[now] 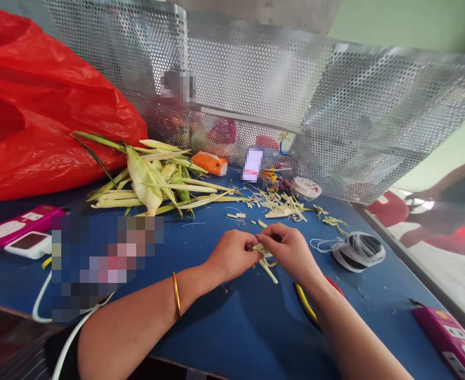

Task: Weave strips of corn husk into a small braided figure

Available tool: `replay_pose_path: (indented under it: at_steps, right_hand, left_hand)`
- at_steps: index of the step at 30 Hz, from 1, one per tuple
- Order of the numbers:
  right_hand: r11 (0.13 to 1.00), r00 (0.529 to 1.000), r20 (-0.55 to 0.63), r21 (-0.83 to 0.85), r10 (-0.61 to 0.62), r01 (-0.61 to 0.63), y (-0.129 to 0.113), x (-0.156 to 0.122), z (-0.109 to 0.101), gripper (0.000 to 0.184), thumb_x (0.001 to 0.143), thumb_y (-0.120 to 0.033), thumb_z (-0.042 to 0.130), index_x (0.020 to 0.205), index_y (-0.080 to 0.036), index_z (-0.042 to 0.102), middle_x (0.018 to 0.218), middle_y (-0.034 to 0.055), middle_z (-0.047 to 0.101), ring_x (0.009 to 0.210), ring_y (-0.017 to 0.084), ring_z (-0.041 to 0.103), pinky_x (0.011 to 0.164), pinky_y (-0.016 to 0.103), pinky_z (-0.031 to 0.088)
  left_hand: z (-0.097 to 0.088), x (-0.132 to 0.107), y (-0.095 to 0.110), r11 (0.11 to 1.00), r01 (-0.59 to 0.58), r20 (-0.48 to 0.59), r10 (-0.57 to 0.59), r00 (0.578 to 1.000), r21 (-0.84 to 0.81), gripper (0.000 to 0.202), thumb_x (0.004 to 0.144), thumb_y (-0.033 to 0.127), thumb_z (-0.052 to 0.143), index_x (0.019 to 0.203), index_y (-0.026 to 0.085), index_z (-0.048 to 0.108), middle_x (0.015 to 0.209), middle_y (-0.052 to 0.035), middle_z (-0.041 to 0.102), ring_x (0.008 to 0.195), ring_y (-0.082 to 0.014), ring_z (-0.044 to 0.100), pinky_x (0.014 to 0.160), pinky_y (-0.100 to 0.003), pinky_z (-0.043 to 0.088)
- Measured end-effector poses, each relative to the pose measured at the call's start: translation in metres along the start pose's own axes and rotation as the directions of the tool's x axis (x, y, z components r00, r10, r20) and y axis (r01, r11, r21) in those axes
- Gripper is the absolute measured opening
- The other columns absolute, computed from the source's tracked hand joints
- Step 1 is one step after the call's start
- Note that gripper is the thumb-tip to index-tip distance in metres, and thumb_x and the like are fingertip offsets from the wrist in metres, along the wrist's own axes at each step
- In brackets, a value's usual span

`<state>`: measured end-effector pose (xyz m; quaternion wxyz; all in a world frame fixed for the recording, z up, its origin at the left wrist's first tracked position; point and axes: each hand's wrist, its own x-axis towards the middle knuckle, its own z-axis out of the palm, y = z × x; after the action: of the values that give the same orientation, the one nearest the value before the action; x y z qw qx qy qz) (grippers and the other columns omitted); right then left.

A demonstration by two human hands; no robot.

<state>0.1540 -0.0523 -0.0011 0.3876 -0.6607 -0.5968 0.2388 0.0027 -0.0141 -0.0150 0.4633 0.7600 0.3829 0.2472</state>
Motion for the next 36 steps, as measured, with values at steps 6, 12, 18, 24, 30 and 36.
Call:
replay_pose_path:
  at_steps: [6,12,18,24,30,36]
  right_hand:
    - [0.980,0.999,-0.020,0.192,0.050,-0.045,0.003,0.004,-0.001,0.030,0.078,-0.046,0.060,0.062,-0.020,0.054,0.049,-0.0051,0.046,0.045,0.010,0.038,0.045,0.024,0.029]
    - [0.875,0.987,-0.063,0.474,0.148,-0.101,0.004,0.006,-0.001,0.036,0.079,-0.053,0.061,0.066,-0.021,0.052,0.055,-0.0022,0.058,0.045,0.012,0.054,0.047,0.025,0.039]
    - [0.877,0.987,-0.145,0.481,0.073,0.006,0.002,0.003,0.002,0.030,0.085,-0.048,0.058,0.074,-0.021,0.053,0.064,0.0000,0.066,0.057,0.014,0.062,0.057,0.026,0.045]
    - [0.887,0.997,-0.062,0.457,-0.037,0.061,-0.003,0.001,0.006,0.028,0.086,-0.048,0.056,0.078,-0.022,0.051,0.070,0.0016,0.069,0.065,0.016,0.064,0.067,0.030,0.049]
    - [0.874,0.993,0.013,0.476,-0.121,0.100,-0.008,-0.002,0.005,0.028,0.085,-0.048,0.058,0.077,-0.022,0.052,0.075,0.0027,0.069,0.072,0.017,0.063,0.069,0.030,0.049]
    - [0.931,0.979,-0.172,0.326,-0.111,0.163,0.002,0.005,-0.004,0.026,0.084,-0.048,0.060,0.085,-0.021,0.061,0.083,0.0036,0.068,0.081,0.019,0.062,0.074,0.031,0.047]
  left_hand:
    - [0.002,-0.002,0.002,1.000,-0.003,0.170,0.003,0.985,-0.002,0.012,0.074,0.022,0.060,0.069,0.017,0.070,0.057,0.0008,0.064,0.055,-0.0120,0.055,0.053,-0.022,0.034]
    - [0.001,-0.002,-0.002,0.986,0.045,0.317,0.009,0.948,-0.162,0.015,0.075,0.021,0.060,0.060,0.017,0.063,0.055,0.0024,0.062,0.057,-0.0115,0.059,0.058,-0.021,0.040]
    - [-0.002,-0.002,0.001,0.923,0.170,0.381,-0.028,0.924,-0.345,0.019,0.074,0.025,0.064,0.057,0.017,0.060,0.053,0.0029,0.057,0.050,-0.0096,0.054,0.057,-0.023,0.044]
    - [-0.004,-0.001,0.002,0.862,0.250,0.392,-0.065,0.918,-0.442,0.026,0.070,0.038,0.074,0.063,0.015,0.066,0.060,0.0007,0.062,0.054,-0.0090,0.056,0.061,-0.023,0.046]
    - [0.000,-0.001,0.003,0.787,0.307,0.317,-0.149,0.936,-0.536,0.028,0.070,0.042,0.074,0.071,0.013,0.071,0.052,0.0037,0.053,0.047,-0.0085,0.049,0.060,-0.027,0.050]
    - [-0.003,0.000,0.005,0.769,0.305,0.272,-0.177,0.946,-0.562,0.022,0.073,0.035,0.069,0.075,0.013,0.072,0.052,0.0042,0.051,0.046,-0.0075,0.048,0.057,-0.025,0.049]
